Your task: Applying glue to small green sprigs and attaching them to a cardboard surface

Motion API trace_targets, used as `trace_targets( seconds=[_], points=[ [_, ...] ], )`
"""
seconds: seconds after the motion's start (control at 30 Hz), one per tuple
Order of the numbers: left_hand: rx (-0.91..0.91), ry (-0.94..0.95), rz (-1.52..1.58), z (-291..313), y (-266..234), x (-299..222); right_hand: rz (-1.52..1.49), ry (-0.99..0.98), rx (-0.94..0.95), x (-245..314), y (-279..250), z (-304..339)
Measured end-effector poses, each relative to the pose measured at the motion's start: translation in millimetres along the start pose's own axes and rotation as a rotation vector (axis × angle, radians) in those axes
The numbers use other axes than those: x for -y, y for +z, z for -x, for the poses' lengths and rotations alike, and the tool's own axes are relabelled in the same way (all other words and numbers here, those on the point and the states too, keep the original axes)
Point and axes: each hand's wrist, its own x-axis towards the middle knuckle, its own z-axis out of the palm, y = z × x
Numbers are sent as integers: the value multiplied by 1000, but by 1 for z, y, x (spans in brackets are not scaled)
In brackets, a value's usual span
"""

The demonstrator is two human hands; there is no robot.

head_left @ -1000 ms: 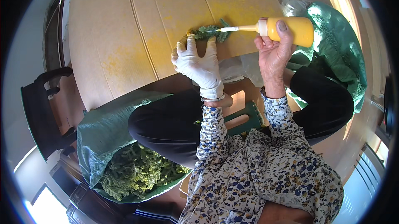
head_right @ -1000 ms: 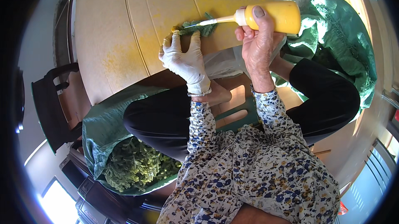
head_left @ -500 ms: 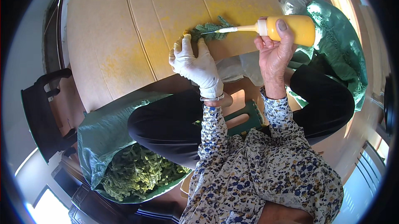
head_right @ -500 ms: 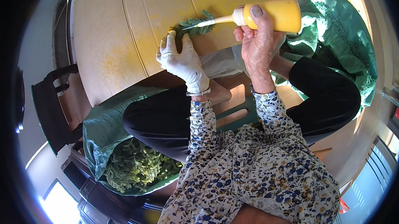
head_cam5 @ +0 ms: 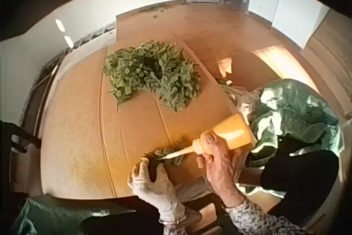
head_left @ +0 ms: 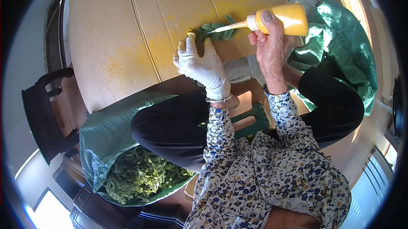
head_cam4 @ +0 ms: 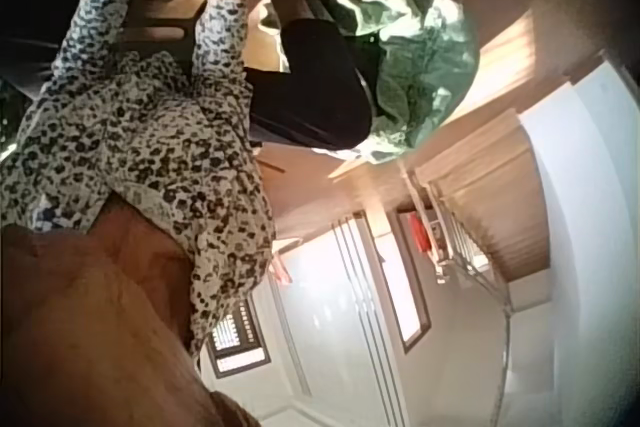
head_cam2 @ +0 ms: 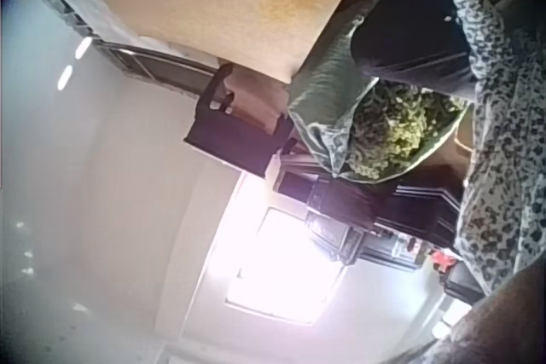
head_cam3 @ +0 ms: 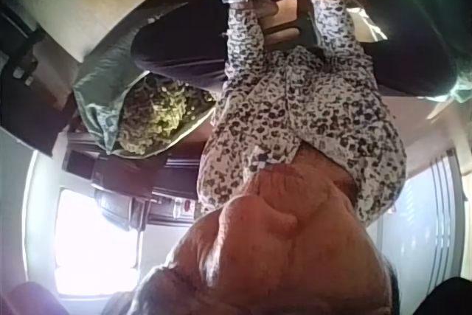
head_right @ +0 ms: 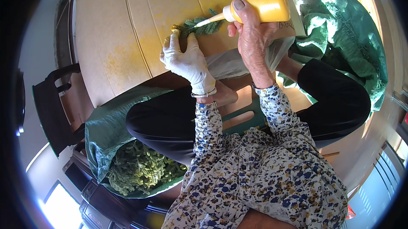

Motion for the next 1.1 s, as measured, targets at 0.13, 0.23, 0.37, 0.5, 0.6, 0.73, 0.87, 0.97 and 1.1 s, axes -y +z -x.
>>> trace_targets(
  seconds=[0.13,0.23,0.37,0.5,0.6,0.73,0.87,0.97,1.1],
  points=[
    [-4,-1,-9,0,0,0,6,38,-9,-4,0,-3],
    [3,5,-23,0,0,1,-54,46,-20,-4,0,-4],
    [-20,3,-15,0,0,1,-31,10,-6,1,1,-2],
    [-13,6,-14,0,1,2,0,-12,8,5,1,-3],
    [-28,19,-1,0,2,3,23,-6,-14,7,-1,-4],
    [-33,16,0,1,3,4,18,-10,-20,8,-4,-5],
    [-21,6,9,0,2,5,5,-24,-42,9,-7,-6],
    [-21,14,-23,1,2,5,-1,-34,-58,11,-10,-8],
    [-24,17,-47,2,2,6,-12,-37,-61,15,-16,-12]
  ],
)
